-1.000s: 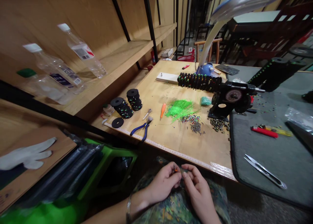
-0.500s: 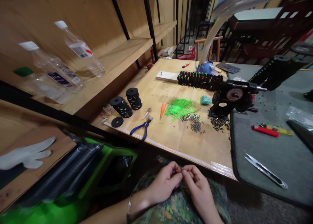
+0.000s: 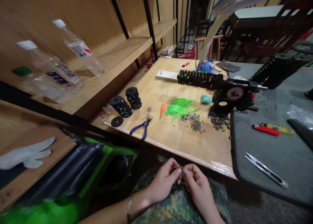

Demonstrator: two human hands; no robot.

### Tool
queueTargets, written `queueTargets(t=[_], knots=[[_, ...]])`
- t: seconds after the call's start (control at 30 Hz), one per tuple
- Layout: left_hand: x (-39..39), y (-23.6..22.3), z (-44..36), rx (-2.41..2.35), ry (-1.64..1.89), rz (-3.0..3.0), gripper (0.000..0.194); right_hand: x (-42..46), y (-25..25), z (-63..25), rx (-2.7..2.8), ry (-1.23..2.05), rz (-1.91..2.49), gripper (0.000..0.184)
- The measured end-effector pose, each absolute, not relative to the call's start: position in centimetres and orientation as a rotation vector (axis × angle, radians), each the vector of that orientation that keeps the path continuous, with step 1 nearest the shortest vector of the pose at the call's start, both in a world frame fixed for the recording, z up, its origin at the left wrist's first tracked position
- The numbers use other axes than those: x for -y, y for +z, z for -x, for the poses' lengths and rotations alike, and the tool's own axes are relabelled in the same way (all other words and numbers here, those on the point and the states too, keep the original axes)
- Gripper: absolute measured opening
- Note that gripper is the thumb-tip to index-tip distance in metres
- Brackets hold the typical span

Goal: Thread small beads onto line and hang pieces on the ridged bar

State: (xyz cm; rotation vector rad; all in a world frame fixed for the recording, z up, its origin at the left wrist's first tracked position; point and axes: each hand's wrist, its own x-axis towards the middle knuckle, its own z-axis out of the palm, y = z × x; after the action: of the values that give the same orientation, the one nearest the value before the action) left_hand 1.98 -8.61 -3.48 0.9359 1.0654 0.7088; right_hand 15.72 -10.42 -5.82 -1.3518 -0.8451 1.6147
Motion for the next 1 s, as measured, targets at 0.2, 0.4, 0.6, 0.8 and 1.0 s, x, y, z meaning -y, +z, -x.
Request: queueTargets(t=[0.2, 0.4, 0.6, 0.8, 1.0], knots=[[8.9, -3.8, -2.3, -1.102, 0.682, -1.059, 0.026, 9.9, -5.2, -15.7, 0.738, 1.612, 1.345, 0.036], [9.2, -4.3, -2.4, -1.121, 0.662, -1.154, 0.014, 10.0, -5.8, -16.0, 0.56, 1.726, 1.315, 0.034], [9.1, -3.9, -2.3, -1.115, 0.642, -1.213, 0.007, 10.2, -5.9, -16.2, 0.565, 1.73, 1.282, 0.037], [8.9, -3.6, -2.2, -1.119, 0.644, -1.171, 0.002, 10.5, -6.1, -16.2, 0.661, 1.699, 1.271, 0.04], [8.9, -4.0, -2.1, -1.193, 0.652, -1.339, 0.005, 10.9, -6.4, -16.5, 0.835, 1.574, 1.311, 0.036]])
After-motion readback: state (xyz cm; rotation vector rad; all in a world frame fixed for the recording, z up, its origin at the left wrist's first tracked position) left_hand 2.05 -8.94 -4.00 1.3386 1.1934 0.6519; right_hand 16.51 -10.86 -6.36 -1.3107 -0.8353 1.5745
